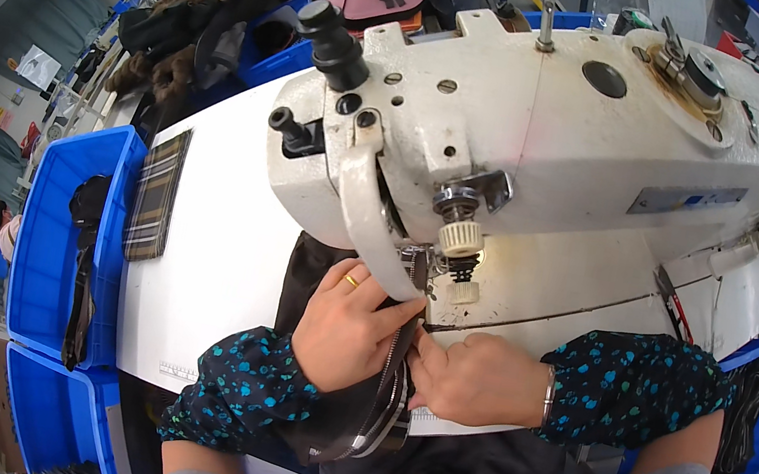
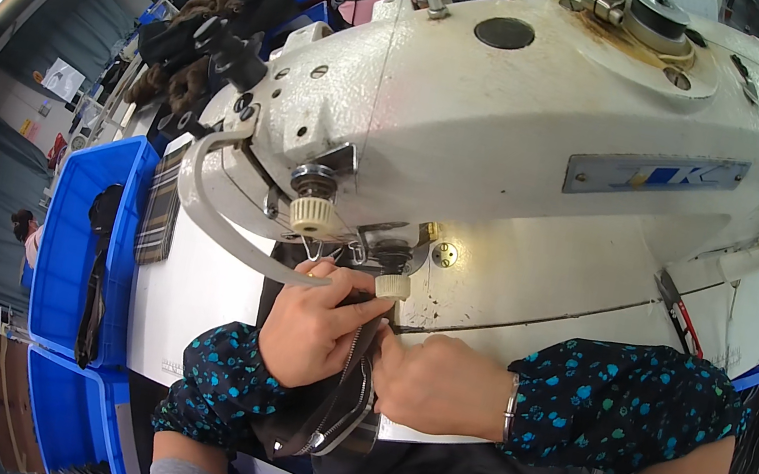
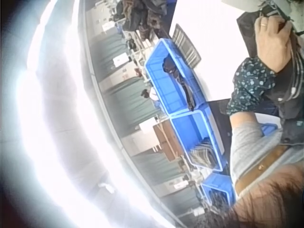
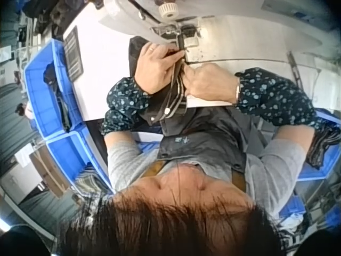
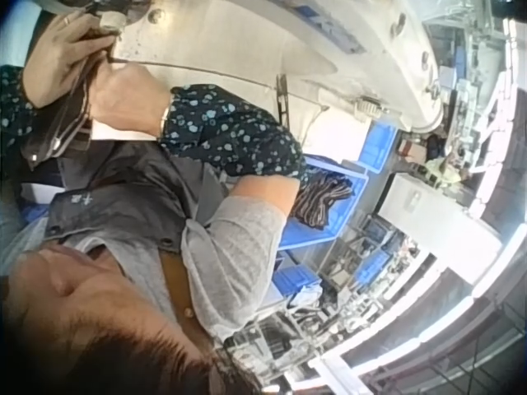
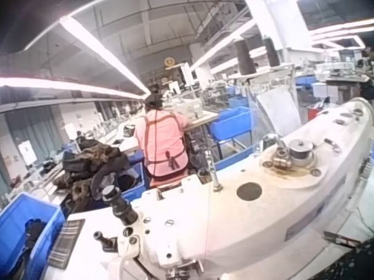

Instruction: The recorder is sewing various components of fabric bags using an industrial sewing machine.

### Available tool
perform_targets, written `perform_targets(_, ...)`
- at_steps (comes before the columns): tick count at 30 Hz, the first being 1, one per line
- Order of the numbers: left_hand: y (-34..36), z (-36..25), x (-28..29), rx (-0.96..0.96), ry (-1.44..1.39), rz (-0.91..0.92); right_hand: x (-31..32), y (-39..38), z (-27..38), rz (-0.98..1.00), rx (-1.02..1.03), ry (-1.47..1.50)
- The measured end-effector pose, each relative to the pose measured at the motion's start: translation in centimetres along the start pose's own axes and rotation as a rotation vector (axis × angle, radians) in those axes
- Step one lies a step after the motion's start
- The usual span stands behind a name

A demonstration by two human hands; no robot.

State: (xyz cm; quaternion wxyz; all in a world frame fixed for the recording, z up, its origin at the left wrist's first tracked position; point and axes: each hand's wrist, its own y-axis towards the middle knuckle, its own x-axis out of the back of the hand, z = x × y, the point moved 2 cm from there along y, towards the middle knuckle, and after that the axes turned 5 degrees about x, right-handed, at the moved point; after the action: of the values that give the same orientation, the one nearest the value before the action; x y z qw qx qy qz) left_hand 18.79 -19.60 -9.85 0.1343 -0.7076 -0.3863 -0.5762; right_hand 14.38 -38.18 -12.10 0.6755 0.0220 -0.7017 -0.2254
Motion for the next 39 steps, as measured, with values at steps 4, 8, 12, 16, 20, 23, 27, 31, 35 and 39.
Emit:
perform_targets(4, 0.0, -0.5, -0.1, 0.035, 0.017, 0.013, 0.1, 0.0, 0.4, 0.061, -0.022, -0.061)
perform_targets(8, 0.4, -0.4, -0.4, 0.062, 0.031, -0.021, 0.1, -0.1, 0.4, 0.116, -0.021, -0.132)
perform_targets(12, 1.2, 0.4, -0.6, 0.106, 0.036, -0.055, 0.1, -0.1, 0.0, 0.116, -0.055, -0.215)
perform_targets(16, 1.7, 0.9, -0.5, 0.127, 0.114, -0.017, 0.4, -0.1, -0.1, 0.159, -0.069, -0.200)
perform_targets(20, 0.5, -0.3, 0.2, 0.076, 0.129, 0.045, 1.3, -0.4, 1.7, 0.078, -0.023, -0.090)
perform_targets(23, -0.8, -1.8, 0.3, 0.003, 0.089, 0.046, 1.5, -0.6, 3.1, 0.090, -0.036, -0.146)
perform_targets(27, -1.0, -2.0, 0.2, -0.022, 0.121, 0.044, 1.1, -0.8, 3.4, 0.056, -0.016, -0.174)
perform_targets(31, -0.8, -1.8, 0.1, -0.050, 0.104, 0.062, 0.9, -0.7, 3.3, 0.029, -0.014, -0.150)
perform_targets(35, -0.7, -1.9, 0.2, -0.055, 0.110, 0.071, 0.9, -0.8, 3.4, 0.039, -0.004, -0.144)
perform_targets(39, -0.4, -1.9, 0.3, -0.047, 0.127, 0.082, 0.6, -0.8, 3.3, 0.038, 0.008, -0.163)
